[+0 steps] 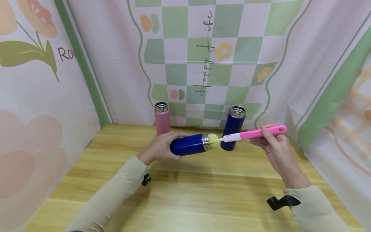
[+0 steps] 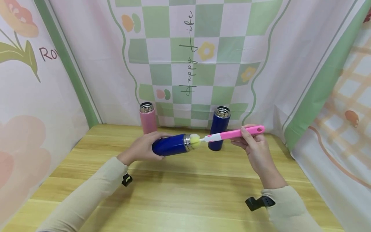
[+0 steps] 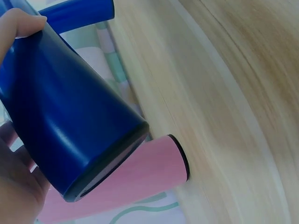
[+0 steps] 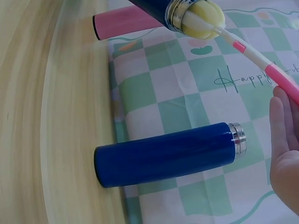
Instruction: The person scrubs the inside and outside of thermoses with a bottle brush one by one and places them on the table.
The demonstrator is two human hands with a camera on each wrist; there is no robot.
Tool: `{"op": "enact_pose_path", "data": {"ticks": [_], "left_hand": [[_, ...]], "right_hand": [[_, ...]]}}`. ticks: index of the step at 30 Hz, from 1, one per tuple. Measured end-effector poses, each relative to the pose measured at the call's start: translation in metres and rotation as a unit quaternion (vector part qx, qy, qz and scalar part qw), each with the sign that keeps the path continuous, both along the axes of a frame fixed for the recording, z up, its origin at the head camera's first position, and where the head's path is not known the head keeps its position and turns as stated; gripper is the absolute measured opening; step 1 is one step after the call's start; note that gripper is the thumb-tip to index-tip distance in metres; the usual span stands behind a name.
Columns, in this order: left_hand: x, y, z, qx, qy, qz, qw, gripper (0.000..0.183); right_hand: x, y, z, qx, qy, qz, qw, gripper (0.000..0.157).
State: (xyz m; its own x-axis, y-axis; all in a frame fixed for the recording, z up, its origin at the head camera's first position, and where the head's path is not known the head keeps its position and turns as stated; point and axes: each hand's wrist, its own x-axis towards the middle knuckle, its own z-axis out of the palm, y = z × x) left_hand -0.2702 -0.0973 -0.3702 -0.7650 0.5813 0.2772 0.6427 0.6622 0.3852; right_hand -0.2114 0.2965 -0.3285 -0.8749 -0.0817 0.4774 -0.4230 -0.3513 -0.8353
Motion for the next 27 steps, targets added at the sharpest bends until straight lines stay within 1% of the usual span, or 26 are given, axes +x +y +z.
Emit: {"op": "enact_pose_path", "data": {"ticks": [3,6,10,17,22,27], "left_hand": [[0.0003,-0.0012,0.0,0.003,0.003,-0.002,1.0,0.082],[-0.0002,-0.0026,-0.0013,0.009,0.016,-0.005,0.9998,0.081],[0.0008,-0.0032,-0.0022,0.01,0.042,-0.004,0.9991,0.08],[0.0058,-0.0002,-0.0016,0.011,0.083,0.004,0.9964,0.081],[0.0073,0.0026,-0.0038,0.012,0.097,0.012,0.9951,0.081],[0.0079,0.0059,-0.0027,0.017,0.112,0.005,0.9936,0.081]], "right_hand": [[0.0001,0.0009,-0.0004,0.006,0.002,-0.008,1.0,0.014],[0.0003,0.0022,-0.0012,0.006,0.002,-0.009,1.0,0.014],[0.0011,0.0044,-0.0019,-0.002,-0.001,-0.004,1.0,0.014],[0.0044,0.0064,-0.0026,-0.015,-0.016,0.002,1.0,0.015],[0.0048,0.0055,-0.0037,-0.017,-0.015,-0.001,1.0,0.015],[0.004,0.0045,-0.0037,-0.01,-0.006,-0.004,1.0,0.016]]}}
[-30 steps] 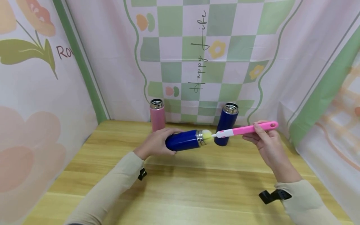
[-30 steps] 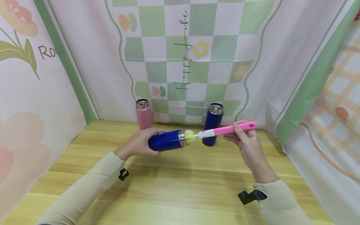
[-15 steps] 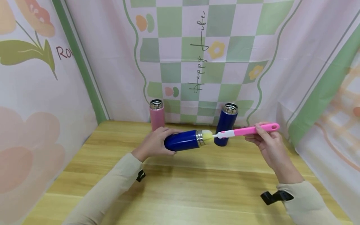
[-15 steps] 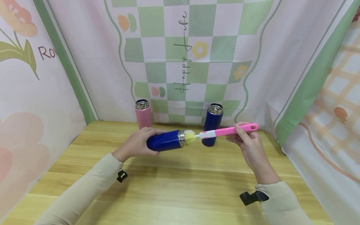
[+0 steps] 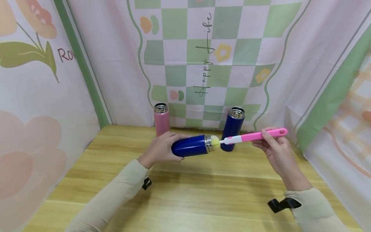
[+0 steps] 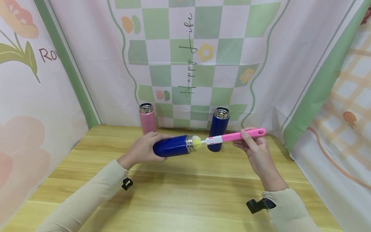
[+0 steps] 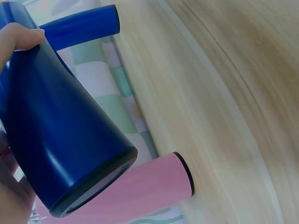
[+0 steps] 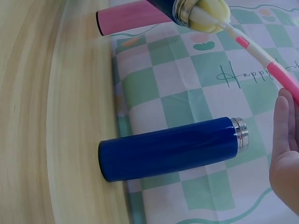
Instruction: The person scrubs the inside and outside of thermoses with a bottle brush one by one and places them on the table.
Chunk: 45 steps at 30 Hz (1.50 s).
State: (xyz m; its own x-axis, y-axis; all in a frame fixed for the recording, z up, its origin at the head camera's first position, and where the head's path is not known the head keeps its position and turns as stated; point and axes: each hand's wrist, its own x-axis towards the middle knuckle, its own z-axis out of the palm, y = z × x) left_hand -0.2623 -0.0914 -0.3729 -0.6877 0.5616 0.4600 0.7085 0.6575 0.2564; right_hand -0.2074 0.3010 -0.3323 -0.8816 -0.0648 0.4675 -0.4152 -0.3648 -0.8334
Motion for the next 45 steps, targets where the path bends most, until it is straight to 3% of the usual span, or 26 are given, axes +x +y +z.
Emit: {"op": "enact_pose_path", "data": {"ticks": [11,19,29,37,45], "left_hand": [[0.002,0.006,0.002,-0.008,-0.013,0.002,0.9999,0.081],[0.003,0.014,0.007,-0.004,-0.02,-0.014,0.9997,0.081],[0.006,0.019,0.014,-0.005,-0.026,-0.009,0.9996,0.08],[0.007,0.022,0.013,0.0,-0.04,-0.019,0.999,0.08],[0.008,0.023,0.011,0.007,-0.044,-0.021,0.9988,0.08]], "right_hand": [[-0.004,-0.009,-0.005,0.012,0.002,0.004,1.0,0.013],[-0.004,-0.031,-0.009,0.044,0.006,0.054,0.998,0.016],[-0.005,-0.043,-0.008,0.102,-0.022,0.027,0.994,0.013],[-0.005,-0.047,-0.009,0.184,-0.052,0.005,0.982,0.018],[-0.006,-0.05,-0.01,0.186,-0.04,-0.009,0.982,0.021]]}}
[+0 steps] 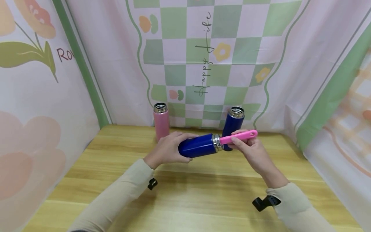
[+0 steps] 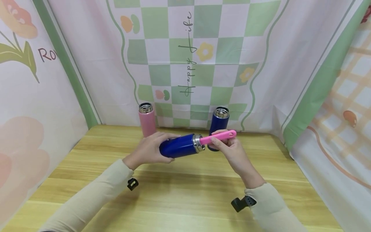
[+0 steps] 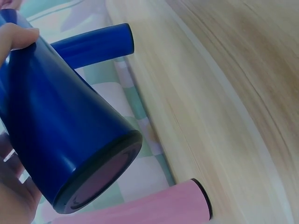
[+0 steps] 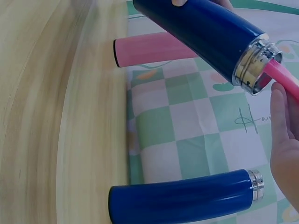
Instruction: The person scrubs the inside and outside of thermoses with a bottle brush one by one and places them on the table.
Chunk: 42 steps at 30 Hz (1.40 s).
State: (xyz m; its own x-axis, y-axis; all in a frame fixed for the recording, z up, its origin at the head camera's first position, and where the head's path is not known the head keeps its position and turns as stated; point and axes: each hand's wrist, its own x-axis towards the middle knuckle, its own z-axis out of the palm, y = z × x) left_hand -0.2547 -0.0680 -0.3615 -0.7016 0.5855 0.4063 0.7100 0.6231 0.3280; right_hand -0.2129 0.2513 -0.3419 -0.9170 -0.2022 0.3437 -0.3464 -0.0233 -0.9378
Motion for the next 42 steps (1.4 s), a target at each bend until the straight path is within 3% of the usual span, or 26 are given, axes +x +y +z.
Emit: {"op": "enact_pose_path", "data": {"ticks": [12,21,25,30,37,42], "left_hand": [[-0.001,-0.005,-0.002,0.007,0.01,0.006,0.9999,0.079],[-0.006,-0.015,-0.002,0.031,0.002,0.005,0.9995,0.082],[-0.006,-0.019,-0.001,0.022,0.008,0.004,0.9997,0.081],[-0.008,-0.024,0.001,0.003,0.02,0.0,0.9998,0.08],[-0.01,-0.033,0.001,-0.014,0.009,0.009,0.9998,0.081],[-0.01,-0.037,0.0,-0.024,0.008,0.01,0.9996,0.081]], "right_hand": [[0.001,0.003,0.003,-0.129,0.058,0.029,0.989,0.014],[0.0,0.015,0.008,-0.182,0.077,0.053,0.979,0.012],[-0.001,0.019,0.008,-0.198,0.077,0.088,0.973,0.013],[-0.001,0.021,0.009,-0.204,0.081,0.096,0.971,0.014],[0.0,0.021,0.011,-0.204,0.084,0.091,0.971,0.013],[0.0,0.027,0.011,-0.208,0.077,0.065,0.973,0.014]]}}
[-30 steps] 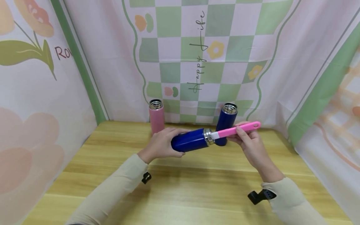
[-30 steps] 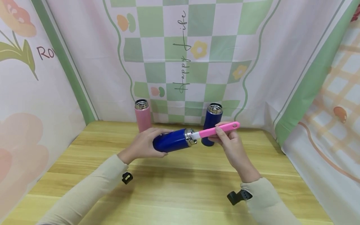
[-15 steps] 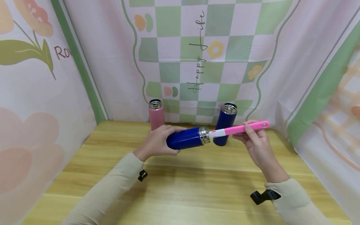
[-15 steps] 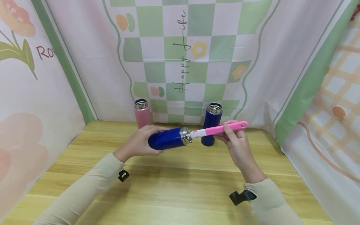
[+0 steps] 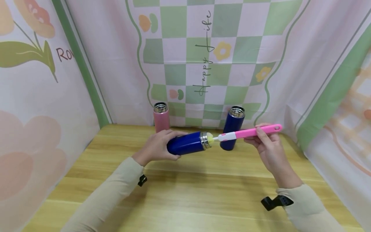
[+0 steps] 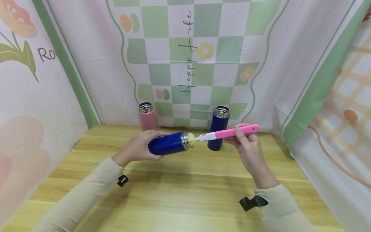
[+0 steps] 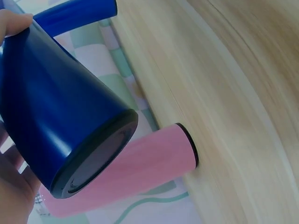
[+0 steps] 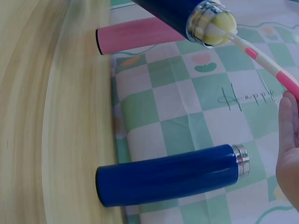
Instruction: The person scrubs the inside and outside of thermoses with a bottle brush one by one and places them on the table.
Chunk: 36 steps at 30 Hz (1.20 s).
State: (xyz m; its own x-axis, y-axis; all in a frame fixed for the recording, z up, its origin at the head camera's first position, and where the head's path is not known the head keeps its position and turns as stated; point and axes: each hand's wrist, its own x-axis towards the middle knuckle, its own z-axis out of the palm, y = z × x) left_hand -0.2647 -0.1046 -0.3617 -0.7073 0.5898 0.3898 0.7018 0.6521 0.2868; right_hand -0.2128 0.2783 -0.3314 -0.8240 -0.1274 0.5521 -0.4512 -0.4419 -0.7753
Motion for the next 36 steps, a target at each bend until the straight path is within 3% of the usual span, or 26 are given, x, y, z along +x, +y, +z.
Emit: {"op": "enact_pose_path", "data": {"ticks": [3,10,23,31,36], "left_hand": [[0.0,-0.001,0.0,-0.003,0.007,-0.004,1.0,0.081],[0.0,-0.006,0.0,-0.005,0.008,-0.011,0.9999,0.081],[0.002,-0.013,0.0,-0.008,-0.002,-0.001,1.0,0.081],[0.001,-0.018,-0.004,-0.008,0.003,-0.006,0.9999,0.082],[0.001,-0.029,-0.009,-0.017,-0.003,0.019,0.9997,0.082]], "right_hand": [[0.001,0.004,0.0,0.001,-0.007,-0.016,1.0,0.015],[0.003,0.011,0.003,-0.019,0.006,0.01,1.0,0.016],[0.002,0.024,0.002,-0.03,-0.009,-0.001,1.0,0.016],[0.001,0.034,0.004,-0.102,-0.002,0.011,0.995,0.014],[0.002,0.048,0.005,-0.163,-0.004,0.016,0.986,0.015]]}}
